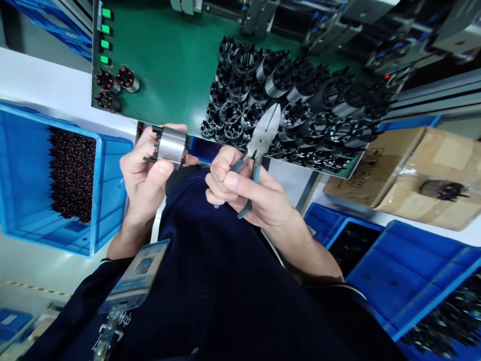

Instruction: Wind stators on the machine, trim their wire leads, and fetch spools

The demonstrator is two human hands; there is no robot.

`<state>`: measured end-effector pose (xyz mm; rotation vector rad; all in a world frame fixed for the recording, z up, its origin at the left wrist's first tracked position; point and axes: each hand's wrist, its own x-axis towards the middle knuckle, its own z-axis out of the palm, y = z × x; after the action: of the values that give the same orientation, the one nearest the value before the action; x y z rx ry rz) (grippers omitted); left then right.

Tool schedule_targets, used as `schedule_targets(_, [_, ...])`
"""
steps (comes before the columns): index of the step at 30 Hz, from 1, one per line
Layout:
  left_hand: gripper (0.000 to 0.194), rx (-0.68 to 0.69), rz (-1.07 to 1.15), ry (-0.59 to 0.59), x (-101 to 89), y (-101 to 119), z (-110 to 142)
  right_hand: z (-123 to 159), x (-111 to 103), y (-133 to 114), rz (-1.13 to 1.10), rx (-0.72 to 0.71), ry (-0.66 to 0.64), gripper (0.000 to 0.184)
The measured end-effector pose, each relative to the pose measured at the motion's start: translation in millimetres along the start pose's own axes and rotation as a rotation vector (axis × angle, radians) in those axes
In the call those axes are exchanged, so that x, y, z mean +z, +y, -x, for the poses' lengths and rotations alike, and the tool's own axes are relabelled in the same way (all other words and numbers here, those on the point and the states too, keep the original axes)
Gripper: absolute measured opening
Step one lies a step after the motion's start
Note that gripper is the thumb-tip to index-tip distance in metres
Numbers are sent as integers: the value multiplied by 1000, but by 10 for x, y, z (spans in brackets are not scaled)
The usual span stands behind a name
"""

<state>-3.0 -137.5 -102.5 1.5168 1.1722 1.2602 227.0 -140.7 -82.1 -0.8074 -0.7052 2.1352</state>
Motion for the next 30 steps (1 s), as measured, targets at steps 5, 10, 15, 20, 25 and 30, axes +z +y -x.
schedule_targets(5, [56,-332,329,46,267,132,137,64,-8,6,241,-28,99,39])
schedule_targets(10, [33,-384,478,173,340,85,142,162,-15,35,608,-259,303,24])
schedule_targets(15, [23,-259,378,263,337,19,141,255,65,100,966,-337,94,8])
schedule_targets(20, [31,-206,242,229,370,62,180,134,130,217,996,-334,53,6])
schedule_targets(25, [45,-235,147,199,389,132,191,45,153,247,878,-287,97,13])
schedule_targets(30, [50,-251,91,193,395,168,189,39,187,239,767,-251,85,14])
